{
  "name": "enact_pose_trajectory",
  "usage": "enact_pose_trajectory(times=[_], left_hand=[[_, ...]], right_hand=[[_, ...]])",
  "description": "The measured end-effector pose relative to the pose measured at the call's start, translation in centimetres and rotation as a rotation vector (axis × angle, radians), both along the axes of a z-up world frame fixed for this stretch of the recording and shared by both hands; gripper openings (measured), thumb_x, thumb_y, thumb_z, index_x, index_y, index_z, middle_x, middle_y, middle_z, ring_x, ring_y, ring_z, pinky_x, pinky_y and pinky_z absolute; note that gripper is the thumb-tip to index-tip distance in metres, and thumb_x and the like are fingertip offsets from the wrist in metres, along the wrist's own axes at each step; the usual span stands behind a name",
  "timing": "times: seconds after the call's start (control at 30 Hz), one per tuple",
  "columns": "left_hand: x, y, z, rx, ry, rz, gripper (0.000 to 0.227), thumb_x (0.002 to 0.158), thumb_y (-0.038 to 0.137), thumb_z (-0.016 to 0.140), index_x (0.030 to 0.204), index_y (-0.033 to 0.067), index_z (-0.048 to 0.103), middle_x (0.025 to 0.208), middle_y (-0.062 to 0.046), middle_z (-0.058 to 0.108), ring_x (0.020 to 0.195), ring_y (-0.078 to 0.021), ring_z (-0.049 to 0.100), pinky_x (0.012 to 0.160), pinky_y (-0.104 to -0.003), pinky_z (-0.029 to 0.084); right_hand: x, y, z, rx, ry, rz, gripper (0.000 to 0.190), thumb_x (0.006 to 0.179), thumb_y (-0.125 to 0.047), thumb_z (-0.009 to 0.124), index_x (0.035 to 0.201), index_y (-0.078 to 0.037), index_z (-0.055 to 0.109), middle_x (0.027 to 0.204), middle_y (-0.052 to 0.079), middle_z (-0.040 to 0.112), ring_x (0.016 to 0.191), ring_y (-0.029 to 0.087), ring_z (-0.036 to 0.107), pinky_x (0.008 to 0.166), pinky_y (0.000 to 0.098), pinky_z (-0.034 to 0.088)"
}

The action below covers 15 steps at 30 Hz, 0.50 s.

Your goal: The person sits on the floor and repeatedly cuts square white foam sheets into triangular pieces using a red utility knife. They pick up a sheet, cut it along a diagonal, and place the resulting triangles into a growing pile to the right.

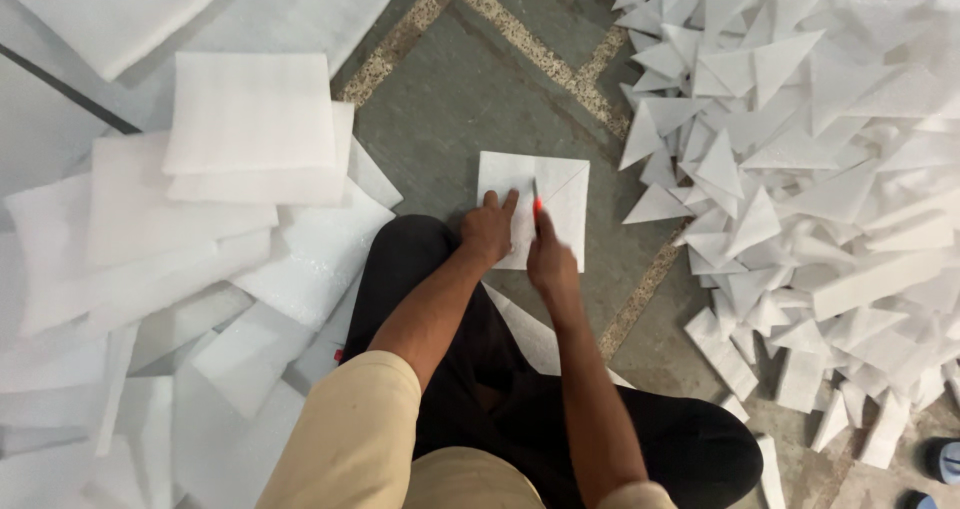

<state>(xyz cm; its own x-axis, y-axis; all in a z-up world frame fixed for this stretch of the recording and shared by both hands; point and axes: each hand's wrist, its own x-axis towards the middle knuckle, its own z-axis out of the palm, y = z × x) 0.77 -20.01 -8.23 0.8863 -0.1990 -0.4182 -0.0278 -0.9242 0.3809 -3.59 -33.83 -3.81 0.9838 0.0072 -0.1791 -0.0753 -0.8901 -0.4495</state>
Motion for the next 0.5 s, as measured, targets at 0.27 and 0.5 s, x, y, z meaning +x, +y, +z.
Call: enact_pose_trajectory(times=[0.27,0.5], left_hand=[[0.4,-0.6,-2.6,-0.006,0.093,-0.001,0.105,0.077,0.037,0.086,0.160,0.0201,0.024,0.143,-0.020,0.044,0.111,-0.0336,0.066,0.085,-0.041,0.059],[-0.3,-1.7,-4.8,-0.039,0.053,0.035,0.032,0.108,0.019,0.049,0.139,0.0142,0.058,0.131,-0.011,0.064,0.121,-0.0300,0.065,0.095,-0.049,0.056]], right_hand=[[-16.3,-1.6,4.5,-0.060,0.390,-0.092,0.059,0.099,-0.016,0.046,0.156,-0.021,0.036,0.098,0.027,0.074,0.091,0.047,0.071,0.081,0.0577,0.054],[-17.7,-1.7,6.3,0.085,0.290,-0.170,0.061,0.097,-0.017,0.049,0.156,-0.021,0.037,0.098,0.028,0.073,0.089,0.047,0.072,0.078,0.0556,0.055]])
